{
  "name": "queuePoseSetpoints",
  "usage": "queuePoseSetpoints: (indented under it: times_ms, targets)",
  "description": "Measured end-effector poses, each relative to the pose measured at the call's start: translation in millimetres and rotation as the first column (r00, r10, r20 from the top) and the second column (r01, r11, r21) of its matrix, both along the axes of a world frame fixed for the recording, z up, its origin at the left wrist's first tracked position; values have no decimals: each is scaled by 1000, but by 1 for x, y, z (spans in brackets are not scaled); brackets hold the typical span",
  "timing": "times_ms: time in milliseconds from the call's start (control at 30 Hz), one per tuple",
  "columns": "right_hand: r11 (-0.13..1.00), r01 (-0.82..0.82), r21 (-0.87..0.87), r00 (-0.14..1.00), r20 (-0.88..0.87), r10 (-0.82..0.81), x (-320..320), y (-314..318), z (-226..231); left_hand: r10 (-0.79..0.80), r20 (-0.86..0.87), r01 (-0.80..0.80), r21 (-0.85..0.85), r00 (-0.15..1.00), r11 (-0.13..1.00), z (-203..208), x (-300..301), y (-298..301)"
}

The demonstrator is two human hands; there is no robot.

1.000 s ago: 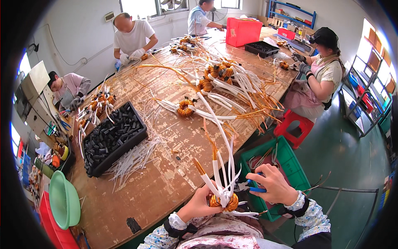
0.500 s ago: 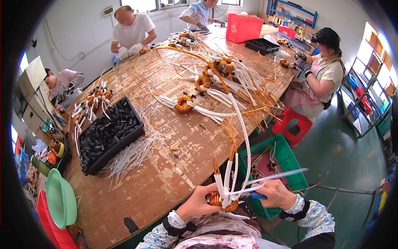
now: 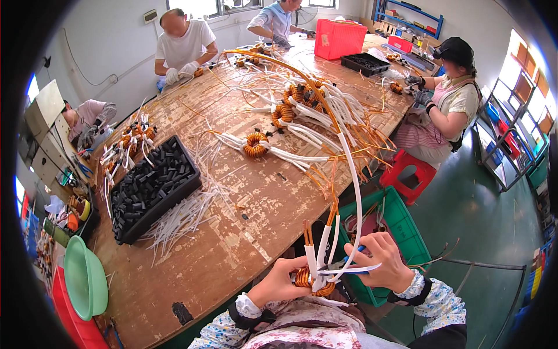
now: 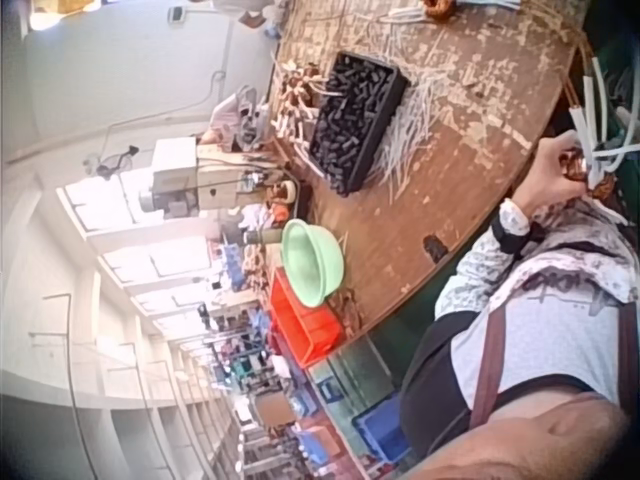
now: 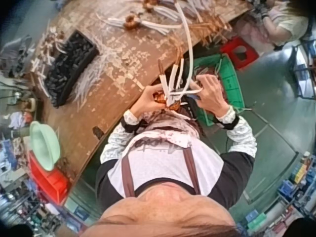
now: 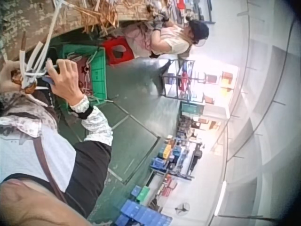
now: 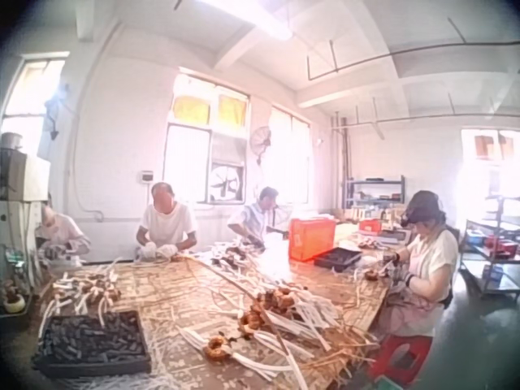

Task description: Using pliers to trim excess wire from wound magnetic coils.

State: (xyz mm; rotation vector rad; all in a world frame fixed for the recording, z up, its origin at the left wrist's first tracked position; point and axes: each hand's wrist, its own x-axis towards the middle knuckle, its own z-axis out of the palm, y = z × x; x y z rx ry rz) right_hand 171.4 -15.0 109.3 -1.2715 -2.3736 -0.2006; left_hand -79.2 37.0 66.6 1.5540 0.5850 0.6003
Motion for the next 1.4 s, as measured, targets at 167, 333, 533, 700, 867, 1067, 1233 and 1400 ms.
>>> queuePoseSetpoints:
  times_ms: [167,333,533,700,867,1067,1233,1400]
  targets:
    - [994,-94,-58,996,-8,94,9,-2,-21,-41,19,40,22,999,999,-8,-1,-4]
    - [914,-186,-361,829,-557,-51,5,-15,-55,-30,45,29,33,999,999,-3,1,-3]
    - [11,-806,-591,317,-448,-836,2,-43,-47,143,83,-143,-8,986,990,-13,-24,16]
    - [-385,-903,-191,429,-469,-772,-4,-35,-47,276,98,-249,-221,956,943,-7,-36,23]
    - [-529,-839,-125,513,-502,-696,-9,-22,-53,304,171,-305,-23,937,952,2,-34,13]
    - [-585,-808,-68,556,-419,-718,-13,-19,-52,120,205,-139,83,971,987,-10,-46,20]
    - [-612,-788,67,530,-429,-731,-13,-17,-64,57,106,-58,5,993,998,10,-29,16]
    - [-535,-843,-61,527,-297,-796,-21,-34,-67,16,84,-14,-19,996,1000,7,-24,16]
